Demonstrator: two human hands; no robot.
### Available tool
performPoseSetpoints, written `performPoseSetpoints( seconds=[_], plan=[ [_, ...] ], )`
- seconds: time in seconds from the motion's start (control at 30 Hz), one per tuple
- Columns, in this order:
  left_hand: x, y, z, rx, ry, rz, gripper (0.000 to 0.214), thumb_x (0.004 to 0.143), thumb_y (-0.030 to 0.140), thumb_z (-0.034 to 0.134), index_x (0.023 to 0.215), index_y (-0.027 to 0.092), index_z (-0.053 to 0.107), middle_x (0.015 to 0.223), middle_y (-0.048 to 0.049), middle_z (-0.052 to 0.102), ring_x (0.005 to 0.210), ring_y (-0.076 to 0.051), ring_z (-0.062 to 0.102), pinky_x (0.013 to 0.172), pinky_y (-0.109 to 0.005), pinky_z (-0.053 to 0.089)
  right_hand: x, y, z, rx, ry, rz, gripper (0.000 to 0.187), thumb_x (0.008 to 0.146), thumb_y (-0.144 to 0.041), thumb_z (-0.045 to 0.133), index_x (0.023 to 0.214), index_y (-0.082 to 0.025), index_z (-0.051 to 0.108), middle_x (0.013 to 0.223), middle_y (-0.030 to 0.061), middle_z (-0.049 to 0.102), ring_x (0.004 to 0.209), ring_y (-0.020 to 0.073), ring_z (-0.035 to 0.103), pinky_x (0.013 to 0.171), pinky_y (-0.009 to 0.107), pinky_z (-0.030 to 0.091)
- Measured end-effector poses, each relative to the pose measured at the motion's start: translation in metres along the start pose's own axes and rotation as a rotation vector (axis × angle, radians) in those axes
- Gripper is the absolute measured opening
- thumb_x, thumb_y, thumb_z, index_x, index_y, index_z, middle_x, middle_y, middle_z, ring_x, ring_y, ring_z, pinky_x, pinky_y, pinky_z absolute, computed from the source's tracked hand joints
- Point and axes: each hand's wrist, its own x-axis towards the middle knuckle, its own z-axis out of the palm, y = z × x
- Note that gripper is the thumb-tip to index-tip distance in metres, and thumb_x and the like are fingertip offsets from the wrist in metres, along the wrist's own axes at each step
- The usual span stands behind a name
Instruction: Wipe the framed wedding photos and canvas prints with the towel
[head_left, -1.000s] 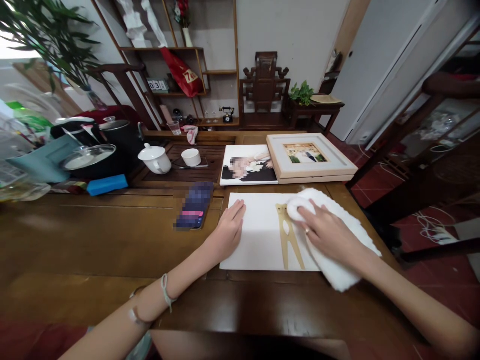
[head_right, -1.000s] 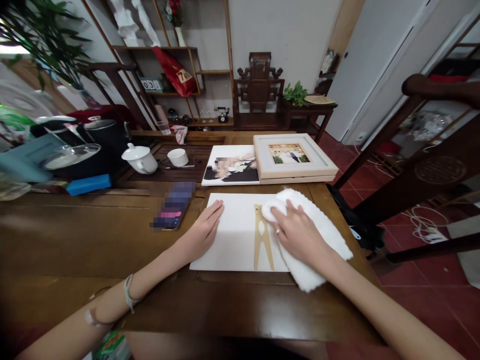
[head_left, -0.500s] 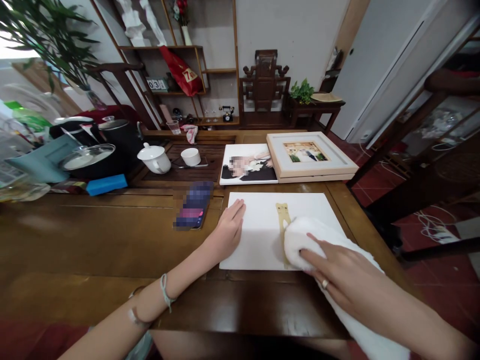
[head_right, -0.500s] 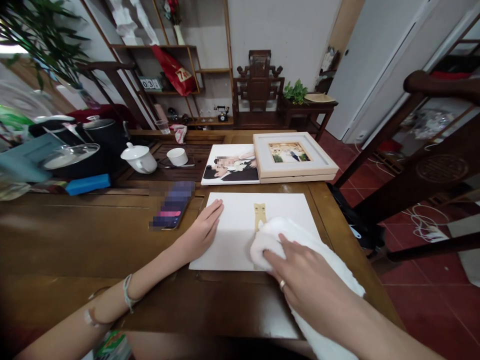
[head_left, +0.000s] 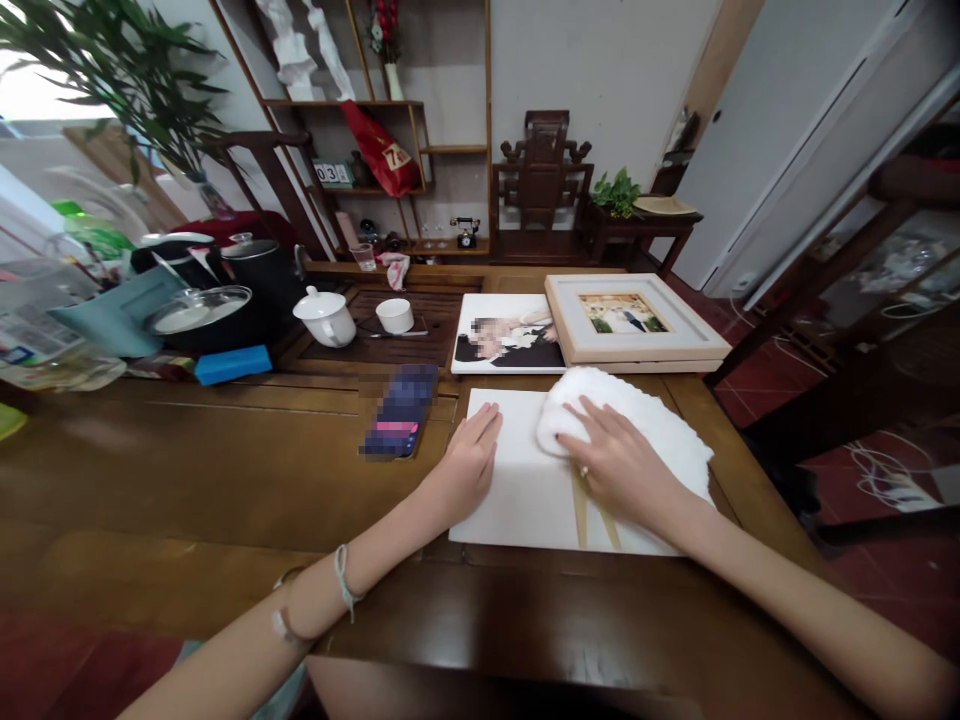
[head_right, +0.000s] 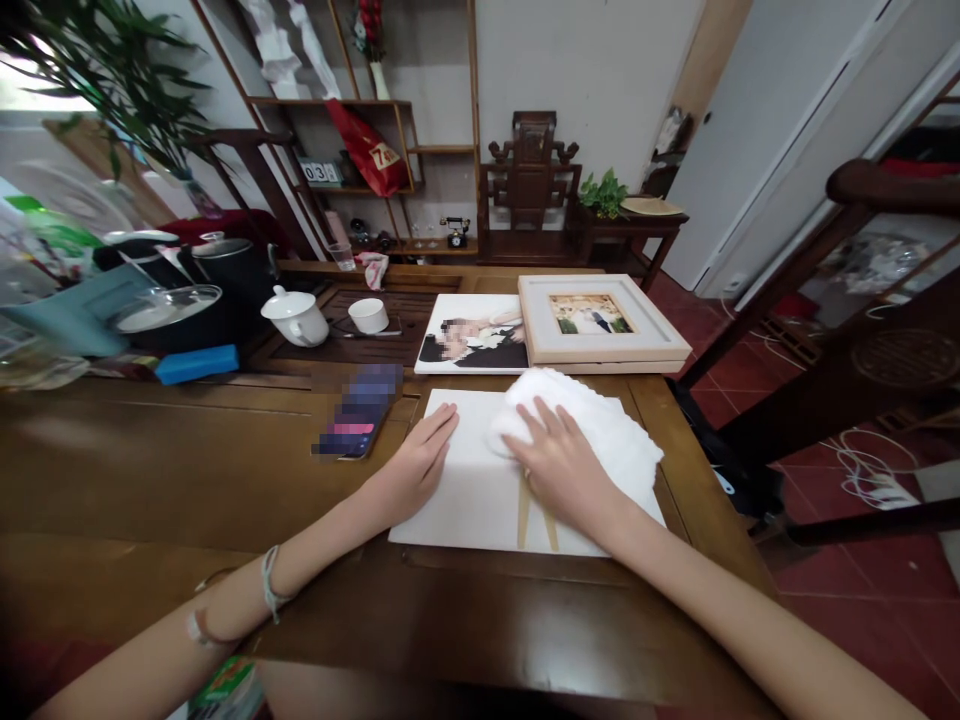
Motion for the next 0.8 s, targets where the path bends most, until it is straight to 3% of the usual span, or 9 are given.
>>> performPoseSetpoints(
  seconds=[0.13,0.23,0.3,0.4,0.53,0.6,0.7,0.8],
  plan=[
    [0.000,-0.002,0.001,0.008,0.004,0.005,0.048,0.094,0.013,0.032,0.141,0.009,0.036,0.150,-0.0215,0.035,0.143,-0.028,0.027,0.114,-0.053,0.031,-0.025,-0.022,-0.010,0.167,-0.101,-0.302,0.040,0.077,-0.003,0.055,0.109,-0.024,0.068,0.145,0.0127,0.045,0.140,0.0333,0.027,0.111,0.058,0.023],
    [-0.001,-0.003,0.002,0.016,0.001,-0.001,0.049,0.092,0.011,0.033,0.141,0.009,0.035,0.150,-0.0217,0.034,0.144,-0.028,0.025,0.115,-0.052,0.030,-0.038,-0.026,-0.028,0.293,-0.243,-0.423,0.042,0.074,-0.002,0.053,0.106,-0.025,0.068,0.149,0.0081,0.040,0.142,0.0287,0.024,0.114,0.057,0.016],
    [-0.001,-0.003,0.002,0.021,-0.006,-0.001,0.049,0.092,0.010,0.032,0.141,0.009,0.036,0.150,-0.0217,0.034,0.144,-0.028,0.025,0.115,-0.052,0.030,-0.037,-0.018,-0.033,0.342,-0.271,-0.411,0.045,0.070,0.000,0.054,0.105,-0.025,0.068,0.153,0.0074,0.033,0.143,0.0272,0.019,0.116,0.056,0.013],
    [0.000,-0.002,0.000,0.041,-0.028,0.001,0.048,0.093,0.010,0.030,0.141,0.006,0.036,0.150,-0.0235,0.034,0.144,-0.029,0.025,0.115,-0.053,0.029,-0.023,0.004,-0.027,0.332,-0.204,-0.307,0.045,0.068,-0.002,0.056,0.107,-0.021,0.067,0.157,0.0117,0.022,0.144,0.0294,0.011,0.114,0.057,0.015],
    [0.000,-0.002,0.001,0.042,-0.022,0.000,0.047,0.094,0.011,0.028,0.140,0.004,0.036,0.149,-0.0243,0.034,0.144,-0.029,0.025,0.114,-0.054,0.029,0.001,0.019,-0.013,0.206,-0.128,-0.209,0.043,0.068,-0.004,0.056,0.107,-0.019,0.066,0.151,0.0139,0.036,0.144,0.0329,0.013,0.112,0.059,0.020],
    [0.000,-0.003,0.003,0.025,0.003,0.002,0.048,0.093,0.011,0.029,0.141,0.009,0.036,0.149,-0.0217,0.035,0.143,-0.028,0.026,0.114,-0.054,0.030,0.005,0.010,-0.011,0.137,-0.120,-0.205,0.045,0.068,-0.004,0.057,0.109,-0.020,0.067,0.148,0.0147,0.040,0.142,0.0355,0.017,0.110,0.061,0.023],
    [0.000,-0.004,0.005,0.011,0.026,-0.002,0.049,0.092,0.010,0.032,0.141,0.012,0.036,0.149,-0.0199,0.036,0.143,-0.028,0.027,0.114,-0.053,0.030,-0.006,-0.022,-0.014,0.094,-0.163,-0.232,0.046,0.072,-0.009,0.062,0.116,-0.022,0.067,0.145,0.0184,0.042,0.138,0.0411,0.026,0.106,0.064,0.028],
    [0.000,-0.004,0.004,0.006,0.006,-0.005,0.050,0.091,0.010,0.032,0.141,0.008,0.036,0.150,-0.0220,0.035,0.144,-0.029,0.024,0.115,-0.053,0.029,-0.030,-0.059,-0.020,0.147,-0.189,-0.314,0.032,0.074,-0.017,0.067,0.105,-0.025,0.072,0.146,0.0190,0.041,0.133,0.0465,0.032,0.101,0.066,0.033]
  ],
)
